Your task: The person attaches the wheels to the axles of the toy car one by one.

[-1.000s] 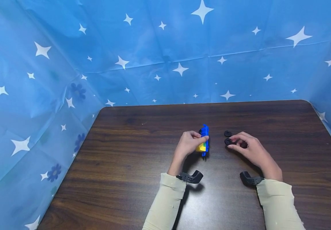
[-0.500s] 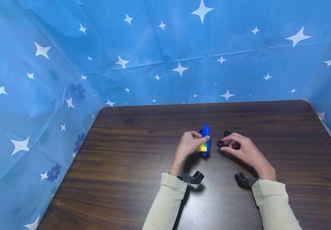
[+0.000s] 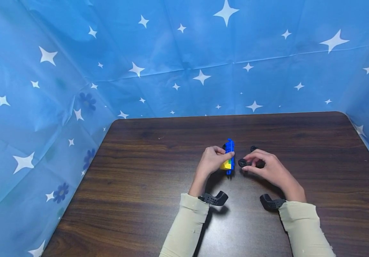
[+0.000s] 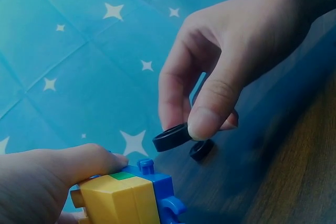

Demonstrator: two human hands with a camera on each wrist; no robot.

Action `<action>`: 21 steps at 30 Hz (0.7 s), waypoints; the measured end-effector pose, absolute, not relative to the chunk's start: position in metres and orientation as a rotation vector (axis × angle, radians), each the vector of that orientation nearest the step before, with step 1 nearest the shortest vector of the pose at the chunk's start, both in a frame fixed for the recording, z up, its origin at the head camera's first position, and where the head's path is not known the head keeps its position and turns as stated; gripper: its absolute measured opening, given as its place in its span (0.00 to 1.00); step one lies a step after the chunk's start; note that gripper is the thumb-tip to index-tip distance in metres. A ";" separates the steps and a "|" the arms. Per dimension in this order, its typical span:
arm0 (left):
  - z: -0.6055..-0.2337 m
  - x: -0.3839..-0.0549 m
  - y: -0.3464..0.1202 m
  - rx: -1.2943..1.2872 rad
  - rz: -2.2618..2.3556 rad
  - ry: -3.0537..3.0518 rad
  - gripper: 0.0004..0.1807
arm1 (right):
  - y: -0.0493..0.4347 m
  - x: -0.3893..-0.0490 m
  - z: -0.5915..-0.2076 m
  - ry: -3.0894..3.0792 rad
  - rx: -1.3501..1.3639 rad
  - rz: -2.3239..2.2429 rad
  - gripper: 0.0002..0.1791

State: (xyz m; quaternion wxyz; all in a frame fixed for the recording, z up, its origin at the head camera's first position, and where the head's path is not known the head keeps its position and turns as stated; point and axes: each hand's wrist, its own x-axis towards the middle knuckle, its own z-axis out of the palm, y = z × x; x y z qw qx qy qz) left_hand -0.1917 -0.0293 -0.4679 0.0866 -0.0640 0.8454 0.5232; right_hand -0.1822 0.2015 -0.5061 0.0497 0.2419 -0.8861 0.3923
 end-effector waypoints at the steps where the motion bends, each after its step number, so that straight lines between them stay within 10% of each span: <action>1: -0.468 -0.192 -0.029 -0.192 1.561 2.518 0.22 | 0.201 -0.182 -0.506 -2.706 0.731 1.197 0.14; 21: -0.469 -0.192 -0.028 -0.160 1.565 2.529 0.22 | 0.191 -0.181 -0.506 -2.612 0.848 1.243 0.15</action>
